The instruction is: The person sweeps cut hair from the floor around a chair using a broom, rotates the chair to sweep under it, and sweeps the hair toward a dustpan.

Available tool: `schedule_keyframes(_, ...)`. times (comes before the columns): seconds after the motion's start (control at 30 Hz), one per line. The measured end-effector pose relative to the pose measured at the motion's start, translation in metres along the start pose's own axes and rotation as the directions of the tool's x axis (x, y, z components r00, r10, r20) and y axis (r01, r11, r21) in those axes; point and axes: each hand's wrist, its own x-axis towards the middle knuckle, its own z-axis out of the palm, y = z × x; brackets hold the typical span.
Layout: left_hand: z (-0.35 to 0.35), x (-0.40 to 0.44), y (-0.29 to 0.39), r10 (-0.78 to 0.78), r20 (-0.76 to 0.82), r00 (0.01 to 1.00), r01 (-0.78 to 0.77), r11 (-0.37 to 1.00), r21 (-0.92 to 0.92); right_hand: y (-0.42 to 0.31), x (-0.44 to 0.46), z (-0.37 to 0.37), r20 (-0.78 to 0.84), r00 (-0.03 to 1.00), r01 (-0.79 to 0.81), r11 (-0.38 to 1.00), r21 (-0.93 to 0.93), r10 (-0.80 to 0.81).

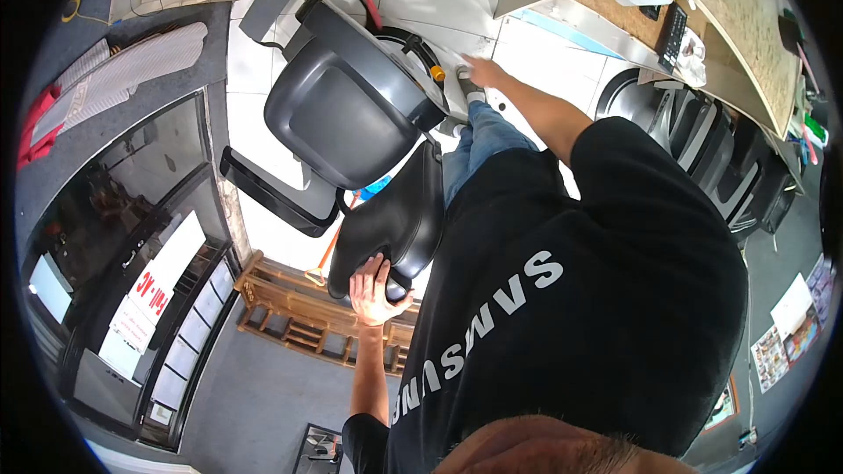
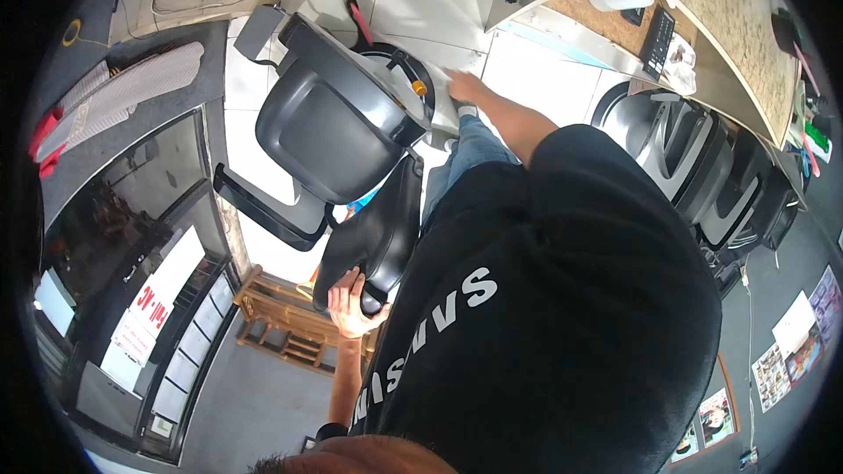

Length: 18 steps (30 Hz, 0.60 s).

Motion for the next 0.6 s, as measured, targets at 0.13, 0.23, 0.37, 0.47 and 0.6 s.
schedule_keyframes(0.13, 0.004, -0.005, -0.004, -0.004, -0.021, 1.000, 0.004, 1.000, -0.004, 0.043, -0.179, -0.039, 0.293, 0.921, -0.206, 0.959, -0.197, 0.258)
schedule_keyframes(0.23, 0.002, -0.006, -0.005, -0.003, -0.024, 1.000, 0.003, 1.000, -0.003, 0.056, -0.272, -0.068, 0.295, 0.911, -0.265, 0.957, -0.119, 0.289)
schedule_keyframes(0.37, 0.001, -0.005, -0.007, 0.015, -0.027, 1.000, -0.015, 1.000, 0.000, 0.072, -0.317, -0.084, 0.307, 0.908, -0.286, 0.957, -0.043, 0.286)
schedule_keyframes(0.47, 0.003, -0.006, -0.008, 0.011, -0.013, 1.000, -0.011, 1.000, 0.005, 0.060, -0.280, -0.080, 0.201, 0.949, -0.253, 0.967, 0.026, 0.243)
schedule_keyframes(0.6, 0.001, -0.004, -0.007, 0.016, 0.001, 1.000, -0.016, 1.000, 0.009, 0.012, -0.136, -0.070, 0.054, 0.989, -0.140, 0.990, -0.025, 0.141)
